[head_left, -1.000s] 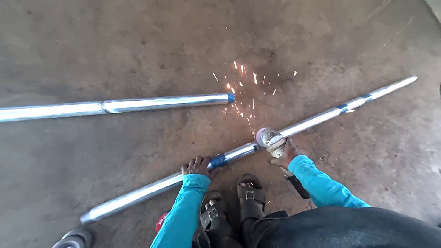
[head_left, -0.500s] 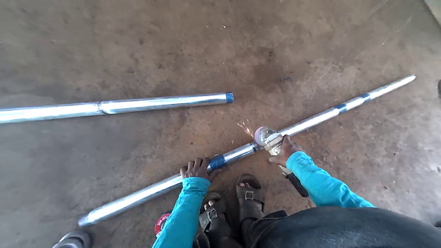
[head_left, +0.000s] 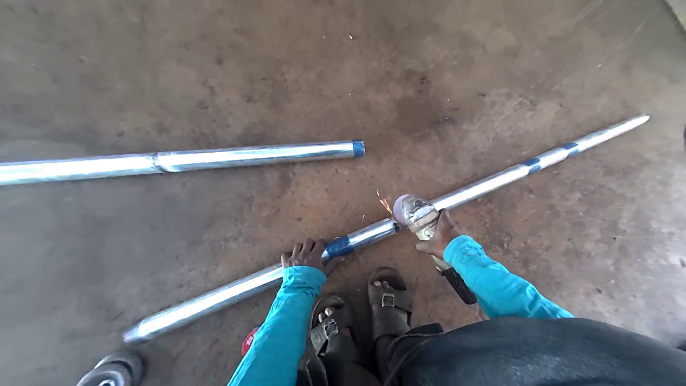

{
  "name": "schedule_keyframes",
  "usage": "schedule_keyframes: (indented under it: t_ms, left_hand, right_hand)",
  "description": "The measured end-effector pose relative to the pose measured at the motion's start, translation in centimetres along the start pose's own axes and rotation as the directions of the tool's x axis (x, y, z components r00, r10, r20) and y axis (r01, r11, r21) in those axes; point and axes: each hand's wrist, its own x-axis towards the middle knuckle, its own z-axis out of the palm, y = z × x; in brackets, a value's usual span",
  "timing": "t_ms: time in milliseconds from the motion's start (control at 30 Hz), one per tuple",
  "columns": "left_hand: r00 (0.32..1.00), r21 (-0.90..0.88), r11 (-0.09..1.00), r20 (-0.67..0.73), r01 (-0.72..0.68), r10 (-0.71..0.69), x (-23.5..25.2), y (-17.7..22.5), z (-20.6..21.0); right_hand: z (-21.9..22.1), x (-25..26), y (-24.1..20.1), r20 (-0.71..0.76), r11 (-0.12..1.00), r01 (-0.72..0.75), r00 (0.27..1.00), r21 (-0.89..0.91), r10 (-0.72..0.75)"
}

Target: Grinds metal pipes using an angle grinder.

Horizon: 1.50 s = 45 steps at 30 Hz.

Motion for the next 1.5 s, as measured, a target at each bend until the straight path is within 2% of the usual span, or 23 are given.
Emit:
schedule_keyframes:
  t_ms: [100,233,467,633,800,933,1000,1133,1267,1500]
  left_hand:
    - [0.999,0.009,1.0,0.05,0.02,-0.02,0.3,-0.1,-0.2]
    - [0.992,0.02,0.999,0.124,0.03,-0.033,0.8,-0.2,-0.5]
    - [0.983,0.013,0.999,0.175,0.045,-0.047,1.1,-0.2,-1.1]
    - [0.979,0.008,0.999,0.199,0.032,-0.032,1.5,-0.3,-1.2]
    - [0.966,-0.001,0.999,0.255,0.051,-0.049,1.7,-0.3,-1.7]
    - [0.953,-0.004,0.999,0.298,0.053,-0.049,2.1,-0.3,-2.0]
    - [0.953,-0.003,0.999,0.3,0.05,-0.047,2.1,-0.3,-2.1]
    - [0.958,0.001,0.999,0.284,0.048,-0.046,2.1,-0.3,-2.0]
    - [0.951,-0.008,0.999,0.308,0.043,-0.039,2.3,-0.3,-2.3]
    - [0.941,-0.003,0.999,0.336,0.049,-0.046,2.4,-0.2,-2.5]
  right_hand:
    - [-0.2,0.7,0.7,-0.05,0.999,-0.029,0.998,-0.035,0.027]
    - [0.7,0.3,0.6,-0.026,0.999,0.016,1.0,0.03,-0.015]
    - [-0.1,0.4,0.5,-0.048,0.999,-0.031,0.998,-0.021,0.03]
    - [0.9,0.0,0.0,-0.039,1.0,0.02,0.999,-0.015,-0.02]
    - [0.5,0.7,0.4,-0.079,0.999,-0.03,0.996,-0.021,0.029]
    - [0.5,-1.1,-0.1,-0.05,1.0,0.016,0.999,0.013,-0.015]
    - [0.3,-1.7,-0.3,-0.07,0.999,0.034,0.997,0.042,-0.031]
    - [0.5,0.7,0.3,-0.091,0.999,-0.023,0.996,-0.026,0.02]
    - [1.1,0.0,-0.1,-0.079,1.0,0.027,0.997,0.011,-0.026]
    - [0.8,0.3,0.1,-0.083,1.0,-0.005,0.997,-0.012,0.004]
